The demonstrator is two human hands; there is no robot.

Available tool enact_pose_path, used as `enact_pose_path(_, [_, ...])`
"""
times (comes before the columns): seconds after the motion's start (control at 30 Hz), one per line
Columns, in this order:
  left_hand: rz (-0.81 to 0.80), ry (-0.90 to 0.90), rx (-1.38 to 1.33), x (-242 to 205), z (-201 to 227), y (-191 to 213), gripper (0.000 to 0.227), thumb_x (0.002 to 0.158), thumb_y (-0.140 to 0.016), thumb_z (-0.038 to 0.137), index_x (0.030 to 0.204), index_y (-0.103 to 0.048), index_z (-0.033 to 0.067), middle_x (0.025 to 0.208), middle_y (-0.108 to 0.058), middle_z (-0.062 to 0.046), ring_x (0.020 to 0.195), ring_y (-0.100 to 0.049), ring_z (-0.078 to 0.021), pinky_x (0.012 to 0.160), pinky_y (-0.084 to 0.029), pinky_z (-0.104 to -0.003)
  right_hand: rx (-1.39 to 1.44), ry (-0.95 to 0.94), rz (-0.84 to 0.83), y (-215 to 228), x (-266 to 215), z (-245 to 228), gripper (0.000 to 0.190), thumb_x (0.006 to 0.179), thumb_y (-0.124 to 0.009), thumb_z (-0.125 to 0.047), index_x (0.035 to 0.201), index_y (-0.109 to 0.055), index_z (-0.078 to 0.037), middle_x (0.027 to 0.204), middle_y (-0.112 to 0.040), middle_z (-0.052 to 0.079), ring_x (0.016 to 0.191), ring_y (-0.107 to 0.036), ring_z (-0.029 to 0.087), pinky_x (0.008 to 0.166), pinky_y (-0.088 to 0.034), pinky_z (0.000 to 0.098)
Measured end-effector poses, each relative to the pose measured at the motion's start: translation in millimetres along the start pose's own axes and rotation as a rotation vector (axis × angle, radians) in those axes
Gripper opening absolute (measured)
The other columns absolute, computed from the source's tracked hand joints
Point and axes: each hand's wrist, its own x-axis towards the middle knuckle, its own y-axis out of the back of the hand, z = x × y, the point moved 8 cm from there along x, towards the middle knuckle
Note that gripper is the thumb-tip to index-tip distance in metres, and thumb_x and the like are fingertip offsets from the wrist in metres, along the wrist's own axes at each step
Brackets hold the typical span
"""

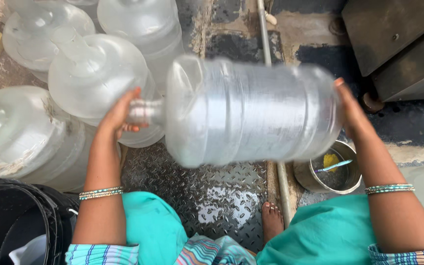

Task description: The person scrubs the inside of a large plastic water bottle with a toothbrush, then wipes the exterior with a yellow sponge. They rinse the bottle and place it with other cleaned bottles.

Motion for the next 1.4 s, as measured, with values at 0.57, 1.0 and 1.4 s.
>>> enact_pose_path(0.57, [0.066, -0.678, -0.979, -24, 61, 27, 0.028, 0.102, -0.052, 0.024, 0.123, -0.061, 0.0080, 0.118, -0.066, -0.011, 0.108, -0.070, -0.0249, 0.093, -0.062, -0.041, 0.450, 0.897, -0.090, 27, -100, -173, 0.069, 0.105, -0.056, -0.060, 0.146, -0.047, -0.005, 0.137, -0.058, 0.011, 0.129, -0.058, 0.024, 0.117, -0.047, 0.0423])
enact_pose_path(1.0, [0.012, -0.057, -0.215, -4, 4, 18, 0.077, 0.085, -0.053, 0.066, 0.133, -0.044, 0.0070, 0.094, -0.070, -0.015, 0.064, -0.069, -0.0217, 0.054, -0.056, -0.029, 0.384, 0.226, 0.009, -5, -30, -53, 0.084, 0.099, -0.034, -0.067, 0.158, -0.036, -0.007, 0.151, -0.050, 0.018, 0.140, -0.051, 0.033, 0.115, -0.042, 0.0527])
enact_pose_path(1.4, [-0.049, -0.420, -0.362, -16, 36, 29, 0.052, 0.087, -0.066, 0.037, 0.128, -0.048, 0.0105, 0.115, -0.062, -0.009, 0.095, -0.067, -0.0216, 0.081, -0.059, -0.038, 0.018, 0.436, -0.027, -2, -63, -114, 0.070, 0.096, -0.061, -0.053, 0.132, -0.054, 0.007, 0.126, -0.060, 0.027, 0.111, -0.063, 0.030, 0.099, -0.047, 0.0469])
